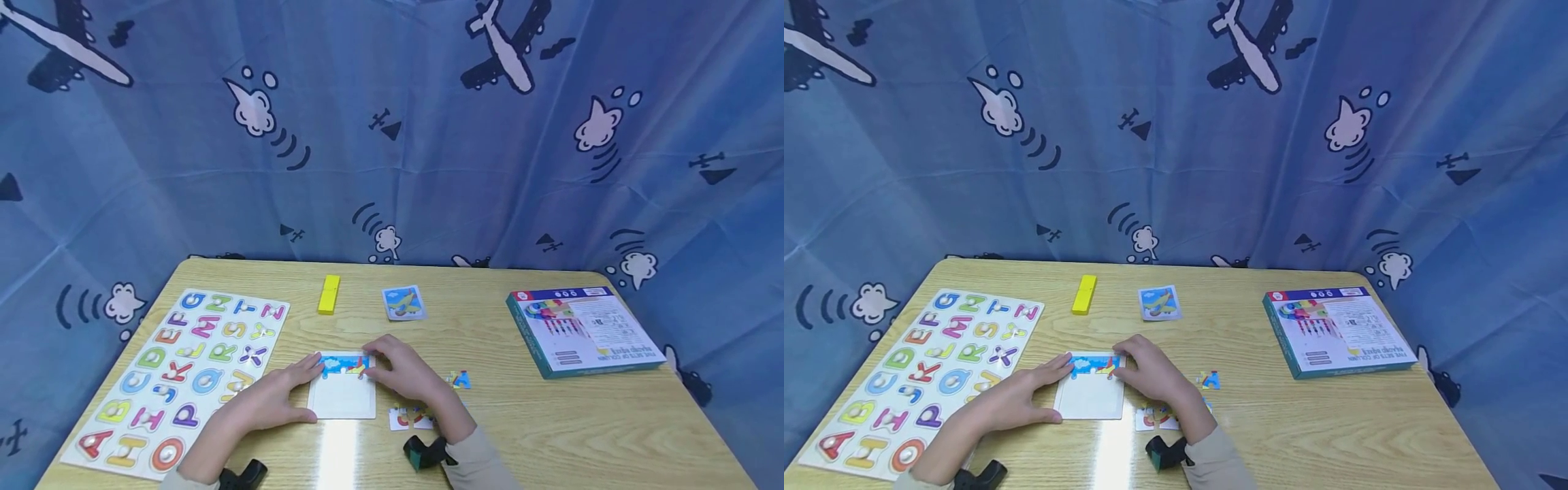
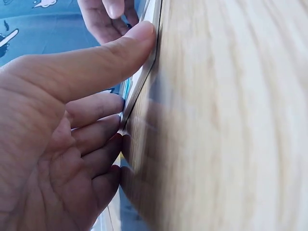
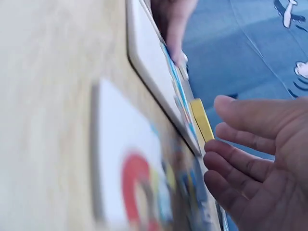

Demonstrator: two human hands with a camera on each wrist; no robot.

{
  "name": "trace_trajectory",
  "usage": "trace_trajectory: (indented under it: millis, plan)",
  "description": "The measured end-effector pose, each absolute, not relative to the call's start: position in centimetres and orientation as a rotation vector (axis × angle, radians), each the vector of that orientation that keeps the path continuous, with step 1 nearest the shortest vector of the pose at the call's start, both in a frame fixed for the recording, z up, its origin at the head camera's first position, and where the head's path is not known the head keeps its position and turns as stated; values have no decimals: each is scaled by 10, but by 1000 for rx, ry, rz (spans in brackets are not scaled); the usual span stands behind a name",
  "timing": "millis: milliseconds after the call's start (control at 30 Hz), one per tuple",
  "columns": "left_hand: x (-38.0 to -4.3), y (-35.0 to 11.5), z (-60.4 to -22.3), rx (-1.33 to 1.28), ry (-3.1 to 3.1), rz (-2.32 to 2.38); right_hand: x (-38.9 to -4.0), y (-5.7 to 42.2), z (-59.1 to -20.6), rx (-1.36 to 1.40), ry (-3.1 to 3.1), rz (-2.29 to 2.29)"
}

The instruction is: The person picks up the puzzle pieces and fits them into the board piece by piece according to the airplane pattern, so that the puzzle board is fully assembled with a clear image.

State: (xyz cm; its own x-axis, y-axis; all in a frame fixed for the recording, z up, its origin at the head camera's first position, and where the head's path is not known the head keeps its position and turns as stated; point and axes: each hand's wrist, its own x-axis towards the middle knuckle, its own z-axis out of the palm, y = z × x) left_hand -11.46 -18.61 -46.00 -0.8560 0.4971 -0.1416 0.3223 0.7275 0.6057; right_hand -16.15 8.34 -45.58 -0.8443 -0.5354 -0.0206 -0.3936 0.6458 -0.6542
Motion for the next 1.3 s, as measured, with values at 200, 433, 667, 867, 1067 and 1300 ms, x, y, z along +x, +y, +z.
trace_trajectory:
  millis: [200,433,667,867,1067,1300]
  plan:
    - [-115,-186,-459,651,2632,871,-161,103,-452,-710,2632,-1077]
    - [-114,-186,-459,657,2642,869,-153,118,-452,-735,2678,-989]
    - [-114,-185,-459,656,2643,875,-147,127,-451,-765,2697,-865]
    - [-114,-185,-459,649,2639,880,-148,129,-455,-757,2706,-835]
    - [-115,-185,-460,643,2635,881,-147,129,-457,-779,2743,-810]
    - [-114,-185,-460,643,2644,878,-147,128,-456,-773,2756,-799]
